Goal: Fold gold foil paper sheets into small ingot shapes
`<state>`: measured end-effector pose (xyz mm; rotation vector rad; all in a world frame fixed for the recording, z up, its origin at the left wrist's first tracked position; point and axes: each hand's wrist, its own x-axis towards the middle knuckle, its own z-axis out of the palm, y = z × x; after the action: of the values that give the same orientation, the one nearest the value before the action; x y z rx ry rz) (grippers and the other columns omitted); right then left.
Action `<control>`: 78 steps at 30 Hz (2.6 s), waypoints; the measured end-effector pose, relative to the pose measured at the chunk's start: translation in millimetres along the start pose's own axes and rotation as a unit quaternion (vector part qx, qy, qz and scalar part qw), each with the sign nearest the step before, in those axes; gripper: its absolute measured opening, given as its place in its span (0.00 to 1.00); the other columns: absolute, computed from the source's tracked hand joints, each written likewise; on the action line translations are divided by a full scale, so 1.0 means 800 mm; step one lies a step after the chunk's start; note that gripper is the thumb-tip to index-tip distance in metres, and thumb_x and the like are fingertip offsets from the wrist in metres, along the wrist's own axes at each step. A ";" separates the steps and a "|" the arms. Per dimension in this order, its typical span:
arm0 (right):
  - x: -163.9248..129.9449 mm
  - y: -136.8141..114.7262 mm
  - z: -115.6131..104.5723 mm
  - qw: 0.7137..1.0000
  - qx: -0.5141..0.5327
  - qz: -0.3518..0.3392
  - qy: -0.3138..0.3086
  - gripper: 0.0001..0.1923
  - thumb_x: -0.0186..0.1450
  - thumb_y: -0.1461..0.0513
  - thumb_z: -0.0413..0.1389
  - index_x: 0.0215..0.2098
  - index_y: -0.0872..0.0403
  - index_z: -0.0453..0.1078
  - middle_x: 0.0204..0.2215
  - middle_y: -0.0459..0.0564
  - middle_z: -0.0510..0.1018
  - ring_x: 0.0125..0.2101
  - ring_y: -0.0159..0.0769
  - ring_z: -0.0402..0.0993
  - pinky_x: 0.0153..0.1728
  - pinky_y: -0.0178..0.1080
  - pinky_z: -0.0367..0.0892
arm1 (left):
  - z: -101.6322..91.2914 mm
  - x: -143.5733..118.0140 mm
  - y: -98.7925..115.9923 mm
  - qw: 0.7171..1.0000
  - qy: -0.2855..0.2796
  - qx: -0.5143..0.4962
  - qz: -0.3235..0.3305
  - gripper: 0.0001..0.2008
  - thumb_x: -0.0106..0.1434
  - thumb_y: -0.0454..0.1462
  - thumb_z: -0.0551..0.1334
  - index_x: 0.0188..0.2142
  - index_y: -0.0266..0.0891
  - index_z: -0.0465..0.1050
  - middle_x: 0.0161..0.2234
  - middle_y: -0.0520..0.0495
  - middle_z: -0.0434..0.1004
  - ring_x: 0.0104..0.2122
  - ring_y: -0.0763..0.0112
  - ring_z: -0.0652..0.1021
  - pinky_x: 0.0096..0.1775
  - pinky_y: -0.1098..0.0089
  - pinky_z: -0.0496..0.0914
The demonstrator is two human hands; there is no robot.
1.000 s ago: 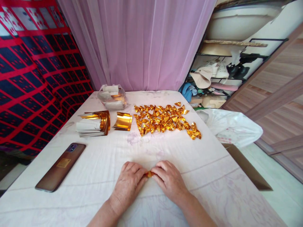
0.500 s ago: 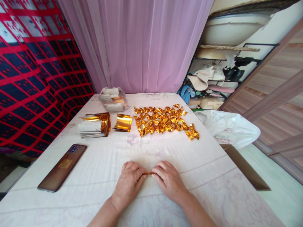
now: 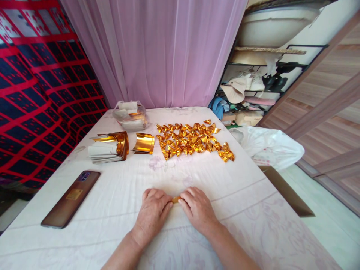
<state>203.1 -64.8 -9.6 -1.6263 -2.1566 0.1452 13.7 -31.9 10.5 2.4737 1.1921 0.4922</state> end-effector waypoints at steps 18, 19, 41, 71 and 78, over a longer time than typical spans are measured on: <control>0.002 0.003 0.012 0.996 0.052 0.021 0.063 0.08 0.68 0.63 0.53 0.30 0.52 0.66 0.27 0.45 0.73 0.31 0.34 0.69 0.35 0.36 0.57 | 0.008 -0.001 0.001 0.999 0.021 0.013 -0.041 0.07 0.67 0.35 0.57 0.39 0.43 0.73 0.35 0.50 0.78 0.40 0.62 0.75 0.53 0.49 0.57; 0.003 0.003 0.012 0.996 0.052 0.018 0.067 0.09 0.69 0.63 0.52 0.29 0.52 0.66 0.27 0.45 0.73 0.31 0.34 0.69 0.35 0.36 0.57 | 0.008 -0.001 0.002 0.999 0.023 0.015 -0.046 0.06 0.67 0.35 0.57 0.40 0.43 0.73 0.36 0.50 0.79 0.40 0.62 0.76 0.53 0.49 0.56; 0.002 0.002 0.017 0.993 0.059 0.056 0.080 0.06 0.64 0.64 0.57 0.29 0.52 0.65 0.25 0.43 0.73 0.29 0.34 0.70 0.33 0.36 0.56 | 0.002 0.000 0.011 0.993 0.018 0.060 -0.101 0.06 0.67 0.36 0.58 0.40 0.42 0.73 0.36 0.50 0.80 0.41 0.61 0.76 0.53 0.50 0.57; 0.003 0.001 0.010 0.996 0.036 0.048 0.059 0.08 0.69 0.63 0.51 0.31 0.52 0.67 0.28 0.46 0.73 0.32 0.35 0.69 0.35 0.37 0.58 | 0.002 0.000 0.009 0.992 0.014 0.071 -0.103 0.06 0.66 0.37 0.60 0.41 0.43 0.74 0.37 0.49 0.79 0.40 0.61 0.75 0.51 0.53 0.58; 0.003 0.009 0.011 0.995 0.076 0.037 0.052 0.10 0.68 0.67 0.48 0.33 0.52 0.69 0.30 0.47 0.74 0.34 0.35 0.70 0.37 0.37 0.61 | 0.005 -0.001 0.003 0.995 0.028 0.052 -0.086 0.10 0.65 0.37 0.61 0.44 0.53 0.78 0.36 0.50 0.76 0.40 0.64 0.73 0.48 0.56 0.58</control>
<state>205.4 -59.2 -19.1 -1.5911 -1.9607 0.2355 16.5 -34.6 8.1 2.4284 1.4720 0.4643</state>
